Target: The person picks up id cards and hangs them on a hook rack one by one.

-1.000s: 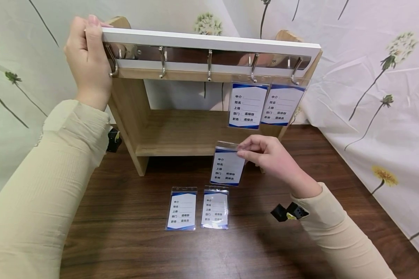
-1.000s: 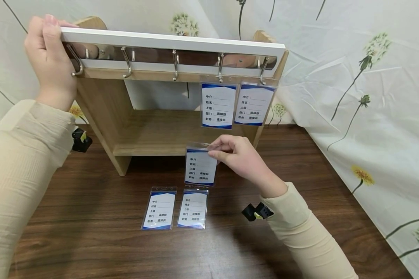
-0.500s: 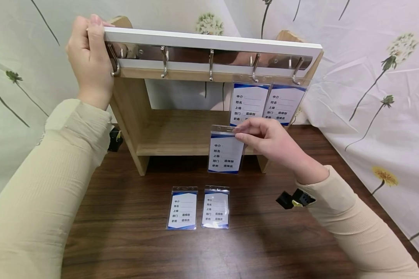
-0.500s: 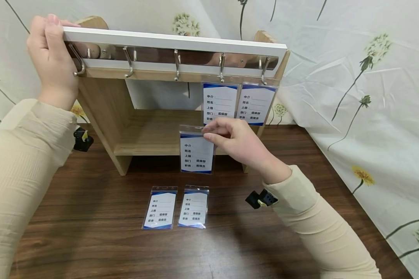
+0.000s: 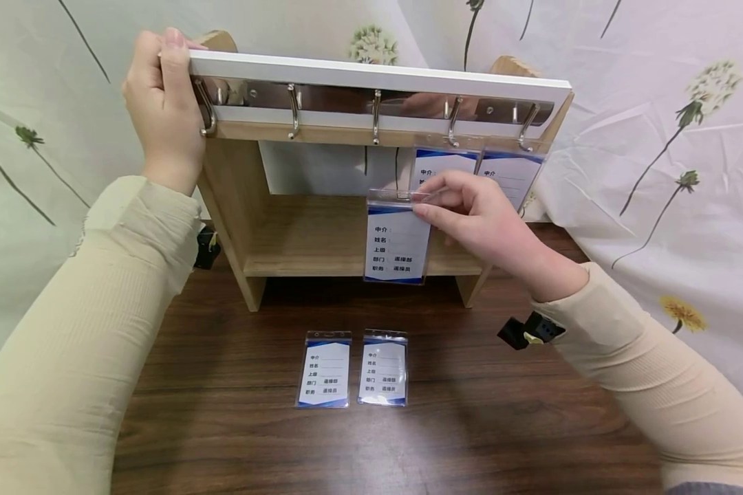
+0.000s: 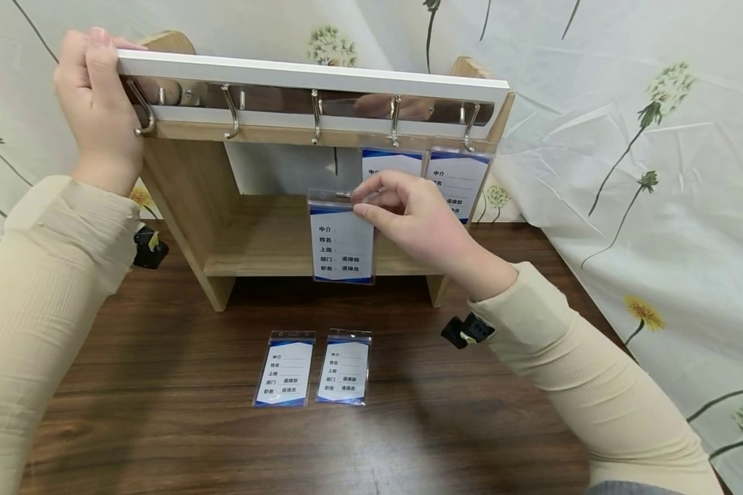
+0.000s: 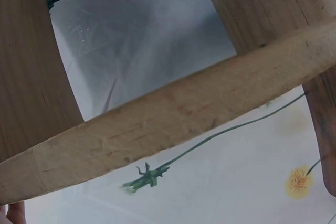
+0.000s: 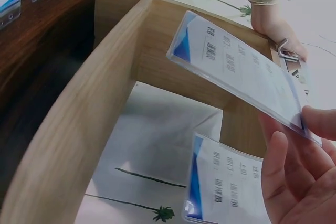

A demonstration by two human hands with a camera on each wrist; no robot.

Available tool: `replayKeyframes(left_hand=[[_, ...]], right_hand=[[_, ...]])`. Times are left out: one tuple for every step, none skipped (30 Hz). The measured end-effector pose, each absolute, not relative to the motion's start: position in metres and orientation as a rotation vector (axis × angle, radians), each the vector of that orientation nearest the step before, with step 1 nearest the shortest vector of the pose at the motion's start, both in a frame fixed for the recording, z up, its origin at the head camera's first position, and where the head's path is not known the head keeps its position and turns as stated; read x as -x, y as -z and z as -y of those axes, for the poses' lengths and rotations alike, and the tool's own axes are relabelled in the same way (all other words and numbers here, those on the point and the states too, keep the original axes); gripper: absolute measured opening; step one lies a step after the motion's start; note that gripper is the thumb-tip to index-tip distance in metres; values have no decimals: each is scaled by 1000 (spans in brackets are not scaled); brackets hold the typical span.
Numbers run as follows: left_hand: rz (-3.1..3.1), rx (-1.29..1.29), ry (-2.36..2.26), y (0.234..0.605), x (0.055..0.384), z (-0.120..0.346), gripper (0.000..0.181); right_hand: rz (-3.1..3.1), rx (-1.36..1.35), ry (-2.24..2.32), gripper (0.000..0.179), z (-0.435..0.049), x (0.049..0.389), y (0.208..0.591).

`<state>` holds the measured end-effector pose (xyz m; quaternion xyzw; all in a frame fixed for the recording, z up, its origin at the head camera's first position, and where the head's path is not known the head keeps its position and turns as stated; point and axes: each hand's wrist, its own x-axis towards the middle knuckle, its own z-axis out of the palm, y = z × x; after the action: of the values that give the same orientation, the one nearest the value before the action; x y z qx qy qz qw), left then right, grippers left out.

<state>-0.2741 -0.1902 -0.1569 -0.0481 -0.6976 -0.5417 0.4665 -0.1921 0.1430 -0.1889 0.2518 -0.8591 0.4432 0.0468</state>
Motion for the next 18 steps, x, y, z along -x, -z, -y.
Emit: replayKeyframes(left_hand=[[1713, 118, 1329, 157, 274, 190, 30], [1717, 117, 1326, 157, 274, 190, 30], [1719, 117, 1322, 157, 274, 191, 30], [1722, 118, 1317, 157, 274, 190, 30], [1721, 122, 1317, 157, 274, 190, 29], [1721, 123, 1317, 158, 274, 190, 29], [1722, 123, 1315, 158, 274, 190, 29], [1723, 124, 1313, 158, 274, 190, 29], [1722, 125, 1313, 158, 274, 190, 29], [1723, 124, 1313, 158, 274, 190, 29], [1723, 122, 1312, 158, 274, 190, 29], [1724, 120, 1313, 158, 274, 190, 29], [1722, 119, 1315, 158, 274, 190, 29], [1722, 120, 1316, 157, 274, 190, 29], [1722, 120, 1317, 157, 274, 190, 29], [1718, 122, 1323, 157, 274, 190, 29], [1717, 122, 1325, 157, 274, 190, 29], [1715, 124, 1329, 158, 274, 190, 29]], right_hand=[[2618, -774, -1355, 17, -142, 193, 187], [2615, -780, -1359, 17, -141, 194, 185], [2608, -790, -1361, 17, -140, 195, 183], [2600, -799, -1367, 17, -139, 196, 181], [2594, -810, -1371, 17, -138, 197, 179], [2588, -825, -1367, 17, -138, 197, 176], [2583, -838, -1365, 17, -137, 198, 174], [2580, -846, -1357, 17, -137, 199, 172], [2580, -851, -1350, 17, -136, 200, 170], [2584, -849, -1346, 17, -135, 200, 168], [2591, -845, -1337, 18, -135, 201, 166], [2598, -840, -1324, 18, -134, 202, 165], [2604, -834, -1313, 19, -133, 202, 163], [2612, -827, -1311, 20, -133, 203, 162], [2619, -823, -1304, 21, -132, 204, 161], [2622, -819, -1298, 21, -131, 205, 160], [2624, -818, -1292, 21, -130, 206, 159], [2625, -817, -1285, 20, -128, 207, 159]])
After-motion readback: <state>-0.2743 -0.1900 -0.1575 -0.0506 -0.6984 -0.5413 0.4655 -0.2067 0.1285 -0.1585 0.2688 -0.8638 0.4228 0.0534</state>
